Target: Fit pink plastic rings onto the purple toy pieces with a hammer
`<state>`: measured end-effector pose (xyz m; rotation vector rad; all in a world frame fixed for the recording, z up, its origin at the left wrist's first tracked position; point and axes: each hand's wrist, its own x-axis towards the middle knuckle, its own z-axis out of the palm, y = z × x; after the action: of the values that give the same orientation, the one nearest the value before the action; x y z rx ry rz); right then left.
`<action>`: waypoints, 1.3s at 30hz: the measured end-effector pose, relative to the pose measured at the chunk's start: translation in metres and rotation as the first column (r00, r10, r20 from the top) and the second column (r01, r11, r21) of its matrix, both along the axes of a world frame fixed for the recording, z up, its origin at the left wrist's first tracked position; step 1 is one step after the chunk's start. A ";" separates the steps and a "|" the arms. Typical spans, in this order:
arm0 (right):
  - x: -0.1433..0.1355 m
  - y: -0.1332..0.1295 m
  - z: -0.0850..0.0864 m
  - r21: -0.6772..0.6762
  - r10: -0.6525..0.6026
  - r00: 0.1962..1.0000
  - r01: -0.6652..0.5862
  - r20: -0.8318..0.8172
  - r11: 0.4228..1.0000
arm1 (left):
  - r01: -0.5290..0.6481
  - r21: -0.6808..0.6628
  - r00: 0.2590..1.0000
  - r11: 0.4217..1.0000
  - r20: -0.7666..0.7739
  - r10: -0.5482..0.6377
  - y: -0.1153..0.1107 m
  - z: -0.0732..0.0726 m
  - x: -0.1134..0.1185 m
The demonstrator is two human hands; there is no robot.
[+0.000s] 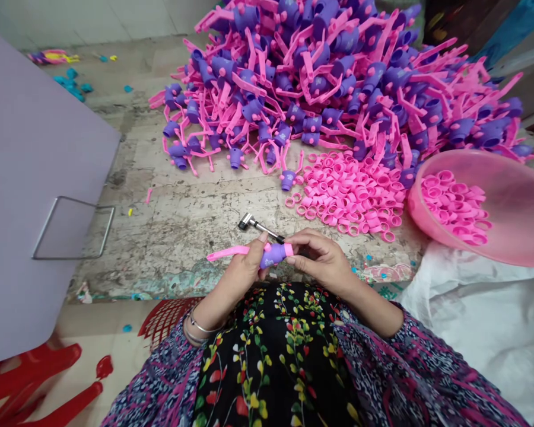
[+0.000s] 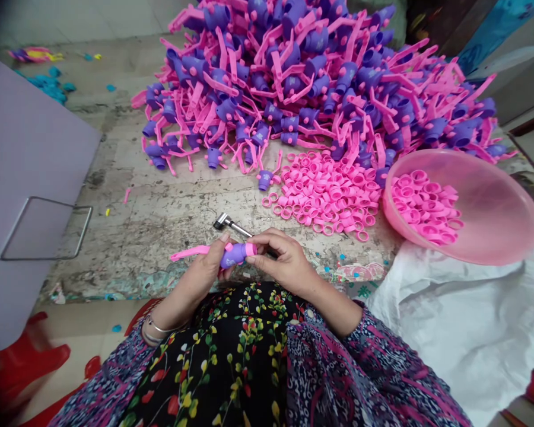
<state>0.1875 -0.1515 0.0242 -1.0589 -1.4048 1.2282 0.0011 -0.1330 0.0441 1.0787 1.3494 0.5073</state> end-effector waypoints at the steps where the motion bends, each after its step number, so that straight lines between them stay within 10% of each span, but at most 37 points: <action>1: 0.000 0.001 0.001 0.018 0.003 1.000 -0.003 0.019 1.000 | -0.002 0.004 1.000 1.000 -0.002 0.002 0.000 0.000 -0.001; 20: -0.016 0.005 0.018 0.073 -0.072 0.997 0.072 0.010 0.995 | 0.143 -0.320 0.804 0.937 0.589 0.079 0.008 -0.011 0.014; 39: -0.009 0.004 0.012 0.284 -0.018 0.944 -0.082 0.331 0.955 | 0.203 -0.326 0.763 0.923 0.644 0.060 0.008 -0.021 0.011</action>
<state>0.1786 -0.1474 0.0365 -1.0652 -1.8059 0.8499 0.0119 -0.1252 0.0235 0.5424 0.7337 0.4735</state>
